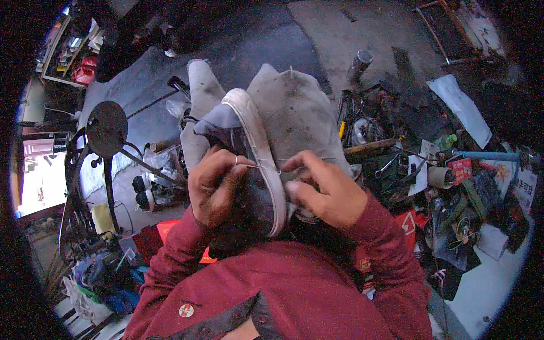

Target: The person stitches the upper of a gray sneaker using a needle and thread. They repeatedly insert the needle through the shoe material, pull the thread, and tighten the stitches while holding the shoe steady on their lap.

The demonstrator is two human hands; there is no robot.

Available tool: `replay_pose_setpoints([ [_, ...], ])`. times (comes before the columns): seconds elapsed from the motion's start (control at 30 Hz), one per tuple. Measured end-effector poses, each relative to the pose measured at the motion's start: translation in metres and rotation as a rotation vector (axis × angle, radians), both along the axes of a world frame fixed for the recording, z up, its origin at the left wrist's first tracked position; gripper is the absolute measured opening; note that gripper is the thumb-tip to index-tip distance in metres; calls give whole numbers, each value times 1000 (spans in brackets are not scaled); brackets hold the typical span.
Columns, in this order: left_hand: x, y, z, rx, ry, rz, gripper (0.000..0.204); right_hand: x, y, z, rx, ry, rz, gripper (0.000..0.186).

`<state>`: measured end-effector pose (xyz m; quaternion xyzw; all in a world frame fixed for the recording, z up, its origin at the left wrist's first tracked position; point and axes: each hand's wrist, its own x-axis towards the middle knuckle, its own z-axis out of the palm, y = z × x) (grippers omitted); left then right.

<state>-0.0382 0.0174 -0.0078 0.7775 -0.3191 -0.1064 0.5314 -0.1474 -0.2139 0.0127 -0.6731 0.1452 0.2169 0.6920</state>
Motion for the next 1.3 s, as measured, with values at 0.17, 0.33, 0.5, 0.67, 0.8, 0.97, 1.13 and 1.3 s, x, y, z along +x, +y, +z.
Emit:
replay_pose_setpoints([
  [0.17, -1, -6, 2, 13, 51, 80, 6, -4, -17, 7, -370, -343, 396, 23],
  [0.33, 0, -10, 0, 18, 86, 123, 6, 5, -9, 3, -267, -470, 407, 17],
  [0.5, -1, -11, -1, 15, 169, 155, 8, 12, 7, -3, -334, -405, 126, 17],
  [0.67, -2, -11, -2, 17, 195, 174, 10, 11, 6, -5, -386, -257, 60, 16],
  [0.8, 1, -11, -2, 27, 196, 152, 12, 12, 15, -13, -450, -462, -48, 14],
  [0.97, 1, -12, 1, -22, 271, 177, 13, -8, -14, -24, -217, -460, 53, 14],
  [1.13, 0, -13, 1, -29, 251, 189, 15, -8, -108, -36, 803, -589, -1238, 28],
  [1.3, 0, -14, 1, -47, 351, 189, 14, -14, -62, -42, 29, -296, -1016, 29],
])
